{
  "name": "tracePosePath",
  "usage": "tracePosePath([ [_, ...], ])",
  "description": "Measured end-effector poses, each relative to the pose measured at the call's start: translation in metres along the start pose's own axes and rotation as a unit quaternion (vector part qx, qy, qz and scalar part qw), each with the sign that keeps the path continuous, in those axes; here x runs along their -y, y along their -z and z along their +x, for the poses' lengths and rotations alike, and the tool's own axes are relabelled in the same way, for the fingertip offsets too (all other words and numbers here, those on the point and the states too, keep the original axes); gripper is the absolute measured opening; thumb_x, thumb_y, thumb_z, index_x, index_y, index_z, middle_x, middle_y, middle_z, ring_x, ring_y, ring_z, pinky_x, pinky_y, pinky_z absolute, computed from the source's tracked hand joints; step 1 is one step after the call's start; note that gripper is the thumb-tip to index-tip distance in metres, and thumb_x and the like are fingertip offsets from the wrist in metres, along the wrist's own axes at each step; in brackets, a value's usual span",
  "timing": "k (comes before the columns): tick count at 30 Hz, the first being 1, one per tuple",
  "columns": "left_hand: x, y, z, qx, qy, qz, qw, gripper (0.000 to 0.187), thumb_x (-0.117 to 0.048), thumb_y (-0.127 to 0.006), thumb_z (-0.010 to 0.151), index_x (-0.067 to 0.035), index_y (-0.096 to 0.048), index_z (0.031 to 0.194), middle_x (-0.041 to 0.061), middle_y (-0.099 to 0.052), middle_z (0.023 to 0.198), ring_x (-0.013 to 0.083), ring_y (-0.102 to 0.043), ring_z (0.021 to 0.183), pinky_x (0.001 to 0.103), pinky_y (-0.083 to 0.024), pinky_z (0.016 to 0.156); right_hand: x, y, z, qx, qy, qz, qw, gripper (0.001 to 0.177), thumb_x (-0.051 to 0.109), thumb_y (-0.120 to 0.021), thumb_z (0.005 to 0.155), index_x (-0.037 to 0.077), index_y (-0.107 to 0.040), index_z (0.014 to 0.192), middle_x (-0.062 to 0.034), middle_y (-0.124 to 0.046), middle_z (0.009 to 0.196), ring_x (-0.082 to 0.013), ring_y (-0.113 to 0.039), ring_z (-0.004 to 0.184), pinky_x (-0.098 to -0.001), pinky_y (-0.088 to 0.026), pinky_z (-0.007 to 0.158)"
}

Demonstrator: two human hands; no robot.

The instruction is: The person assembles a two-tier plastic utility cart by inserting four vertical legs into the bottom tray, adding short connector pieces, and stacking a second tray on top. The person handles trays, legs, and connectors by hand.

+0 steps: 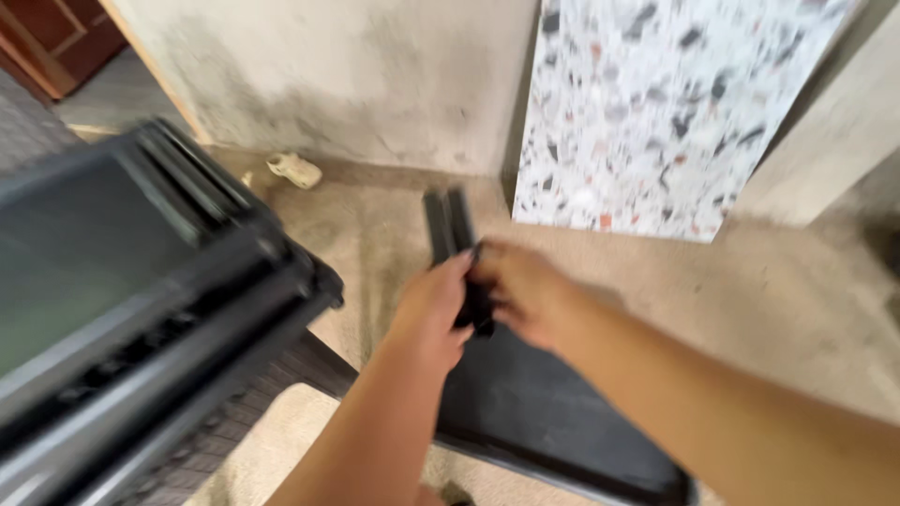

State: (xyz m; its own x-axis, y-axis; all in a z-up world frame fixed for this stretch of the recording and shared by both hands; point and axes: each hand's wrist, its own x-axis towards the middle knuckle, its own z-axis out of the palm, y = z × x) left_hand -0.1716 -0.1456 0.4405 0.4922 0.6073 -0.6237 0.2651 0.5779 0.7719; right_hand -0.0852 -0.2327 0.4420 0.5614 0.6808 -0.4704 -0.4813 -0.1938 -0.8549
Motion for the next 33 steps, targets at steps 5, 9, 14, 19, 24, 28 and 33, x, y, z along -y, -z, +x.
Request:
tracePosePath([
  [5,-0.049,0.066,-0.099,0.124,0.046,-0.204,0.97,0.026,-0.018,-0.061,0.098,0.002,-0.063,0.114,0.014,-0.07,0.095,0.023,-0.07,0.077,0.035,-0.059,0.065,0.063,-0.062,-0.098,0.168,-0.035,-0.094,0.981,0.036,0.01,-0.068,0.087,0.006,-0.066,0.122,-0.0038,-0.066,0.097,-0.0177,-0.058,0.091,-0.0353,-0.046,0.085],
  [9,-0.086,0.129,-0.162,0.04,0.051,-0.142,0.988,0.022,-0.012,-0.062,0.094,0.002,-0.064,0.111,0.02,-0.071,0.095,0.027,-0.068,0.072,0.038,-0.057,0.063,0.107,-0.103,-0.149,0.2,-0.109,-0.082,0.97,0.033,0.021,-0.065,0.091,0.016,-0.068,0.124,-0.0028,-0.069,0.105,-0.0152,-0.062,0.101,-0.0346,-0.047,0.091],
  [14,-0.131,0.212,-0.186,-0.086,0.024,-0.115,0.989,0.022,-0.01,-0.066,0.094,0.002,-0.061,0.111,0.019,-0.071,0.1,0.027,-0.071,0.072,0.039,-0.057,0.062,0.133,-0.148,-0.19,0.164,-0.087,-0.148,0.971,0.029,0.025,-0.066,0.092,0.011,-0.074,0.115,-0.004,-0.077,0.119,-0.0155,-0.066,0.105,-0.0355,-0.052,0.097],
  [19,-0.165,0.291,-0.121,-0.254,0.038,-0.047,0.965,0.028,-0.006,-0.069,0.097,0.011,-0.058,0.116,0.022,-0.069,0.103,0.0278,-0.072,0.069,0.04,-0.061,0.062,0.139,-0.18,-0.196,0.115,-0.1,-0.187,0.971,0.032,0.035,-0.065,0.096,0.009,-0.074,0.111,-0.0045,-0.075,0.119,-0.0143,-0.065,0.106,-0.0365,-0.05,0.098],
  [24,-0.17,0.338,-0.052,-0.252,0.046,-0.029,0.966,0.036,-0.004,-0.07,0.092,0.01,-0.062,0.123,0.018,-0.067,0.105,0.0255,-0.069,0.078,0.037,-0.057,0.063,0.122,-0.228,-0.19,0.051,-0.131,-0.178,0.974,0.038,0.038,-0.056,0.099,0.011,-0.072,0.12,-0.0088,-0.074,0.123,-0.0186,-0.068,0.109,-0.0381,-0.052,0.101],
  [28,-0.189,0.324,-0.027,-0.273,0.075,0.099,0.954,0.051,-0.001,-0.067,0.09,0.007,-0.048,0.136,0.019,-0.067,0.113,0.024,-0.071,0.091,0.033,-0.059,0.07,0.1,-0.246,-0.187,0.014,-0.164,-0.162,0.973,0.041,0.037,-0.052,0.099,0.011,-0.068,0.127,-0.0068,-0.074,0.124,-0.0194,-0.069,0.113,-0.0381,-0.053,0.101],
  [33,-0.202,0.32,-0.038,-0.283,0.101,0.284,0.911,0.078,-0.007,-0.075,0.088,0.005,-0.03,0.15,0.024,-0.052,0.135,0.0334,-0.068,0.097,0.038,-0.065,0.073,0.054,-0.234,-0.197,-0.063,-0.218,-0.118,0.967,0.036,0.037,-0.056,0.098,0.016,-0.071,0.122,-0.003,-0.074,0.119,-0.0151,-0.065,0.107,-0.035,-0.051,0.099],
])
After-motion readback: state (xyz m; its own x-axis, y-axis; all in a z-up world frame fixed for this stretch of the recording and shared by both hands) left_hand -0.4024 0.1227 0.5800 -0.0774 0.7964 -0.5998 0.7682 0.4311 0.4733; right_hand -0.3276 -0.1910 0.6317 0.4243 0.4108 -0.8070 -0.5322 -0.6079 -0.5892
